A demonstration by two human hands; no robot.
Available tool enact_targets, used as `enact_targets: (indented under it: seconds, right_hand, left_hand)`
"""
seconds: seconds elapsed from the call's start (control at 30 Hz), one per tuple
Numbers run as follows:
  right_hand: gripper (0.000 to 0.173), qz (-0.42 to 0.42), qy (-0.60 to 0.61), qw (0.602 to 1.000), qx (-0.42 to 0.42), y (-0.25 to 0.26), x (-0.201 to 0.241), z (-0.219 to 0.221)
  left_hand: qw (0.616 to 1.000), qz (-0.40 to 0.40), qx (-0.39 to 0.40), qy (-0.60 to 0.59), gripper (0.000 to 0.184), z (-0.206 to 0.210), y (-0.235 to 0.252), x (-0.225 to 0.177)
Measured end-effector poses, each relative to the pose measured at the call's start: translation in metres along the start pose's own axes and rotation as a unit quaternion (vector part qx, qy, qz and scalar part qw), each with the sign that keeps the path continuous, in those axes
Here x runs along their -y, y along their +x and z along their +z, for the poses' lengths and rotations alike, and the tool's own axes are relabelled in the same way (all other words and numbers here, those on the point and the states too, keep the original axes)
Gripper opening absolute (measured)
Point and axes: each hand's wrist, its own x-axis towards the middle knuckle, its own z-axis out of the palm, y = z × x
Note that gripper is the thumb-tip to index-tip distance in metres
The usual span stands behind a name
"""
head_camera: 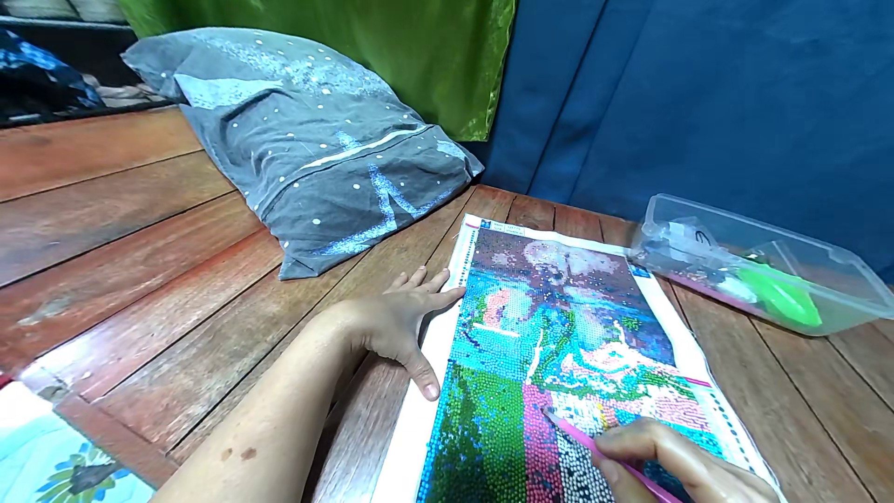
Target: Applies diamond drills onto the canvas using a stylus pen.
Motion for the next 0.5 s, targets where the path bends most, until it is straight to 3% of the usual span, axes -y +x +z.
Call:
enact_targets:
  seconds: [0.5]
  right_hand:
    - [0.011,-0.005,0.005,1.0,0.009,0.0,0.0017,0.0014]
  left_hand:
    - [1.0,-0.002,-0.005,-0.004,0.128,-0.0004,-0.001,-0.0024]
